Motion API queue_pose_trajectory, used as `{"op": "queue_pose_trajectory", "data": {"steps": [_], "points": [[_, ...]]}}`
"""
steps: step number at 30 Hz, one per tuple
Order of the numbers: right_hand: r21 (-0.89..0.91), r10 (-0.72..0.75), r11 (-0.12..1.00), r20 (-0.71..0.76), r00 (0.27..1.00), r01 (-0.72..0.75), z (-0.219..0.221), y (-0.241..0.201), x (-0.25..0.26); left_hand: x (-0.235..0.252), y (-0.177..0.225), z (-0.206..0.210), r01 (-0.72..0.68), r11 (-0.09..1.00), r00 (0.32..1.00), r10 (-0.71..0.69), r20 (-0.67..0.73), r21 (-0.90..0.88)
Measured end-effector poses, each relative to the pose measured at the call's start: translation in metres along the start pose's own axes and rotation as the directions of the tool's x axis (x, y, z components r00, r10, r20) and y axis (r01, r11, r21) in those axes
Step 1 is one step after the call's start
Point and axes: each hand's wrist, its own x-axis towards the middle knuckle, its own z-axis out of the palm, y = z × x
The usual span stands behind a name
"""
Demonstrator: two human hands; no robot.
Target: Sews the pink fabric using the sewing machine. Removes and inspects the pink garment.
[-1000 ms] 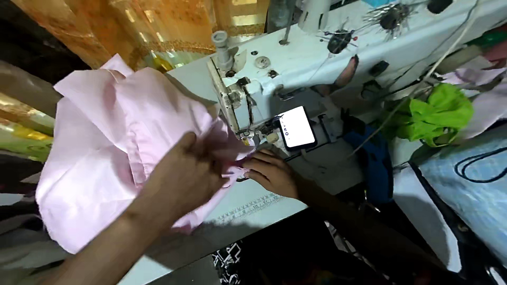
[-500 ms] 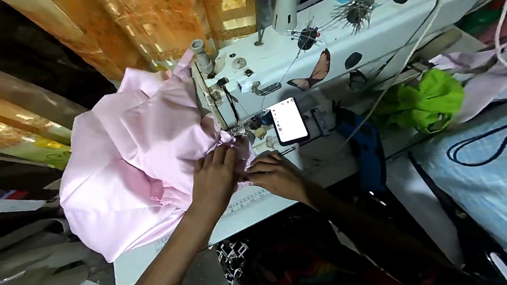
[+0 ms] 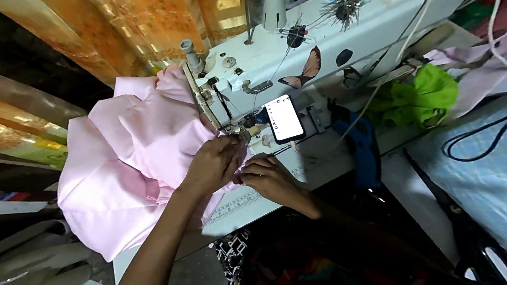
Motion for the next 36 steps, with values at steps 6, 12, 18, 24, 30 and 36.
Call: {"op": "queue_pose_trajectory", "data": {"steps": [6,12,18,24,30,36], "points": [[-0.018,0.153,0.988,0.084,0.985,-0.152,-0.003,-0.004,0.002,-0.002,0.003,0.002,0.253,0.966,0.965,-0.249,0.085,-0.043],[-0.148,0.103,0.986,0.185,0.977,-0.076,-0.009,-0.002,0.006,0.001,0.008,0.008,0.248,0.968,0.965,-0.243,0.098,-0.046],[-0.082,0.031,0.997,0.247,0.969,-0.011,-0.017,0.005,0.019,0.005,0.011,0.007,0.259,0.962,0.966,-0.257,0.028,-0.084],[-0.041,-0.057,0.996,0.375,0.925,0.078,-0.022,0.021,0.02,0.004,0.017,0.012,0.252,0.962,0.966,-0.244,0.085,-0.103],[-0.178,-0.059,0.98,0.161,0.985,0.088,-0.012,0.01,-0.006,-0.016,0.007,0.028,0.227,0.971,0.974,-0.228,0.001,-0.068],[-0.212,-0.013,0.977,0.11,0.994,0.036,-0.008,0.007,-0.009,-0.017,0.006,0.036,0.114,0.993,0.993,-0.114,-0.021,0.011]]}}
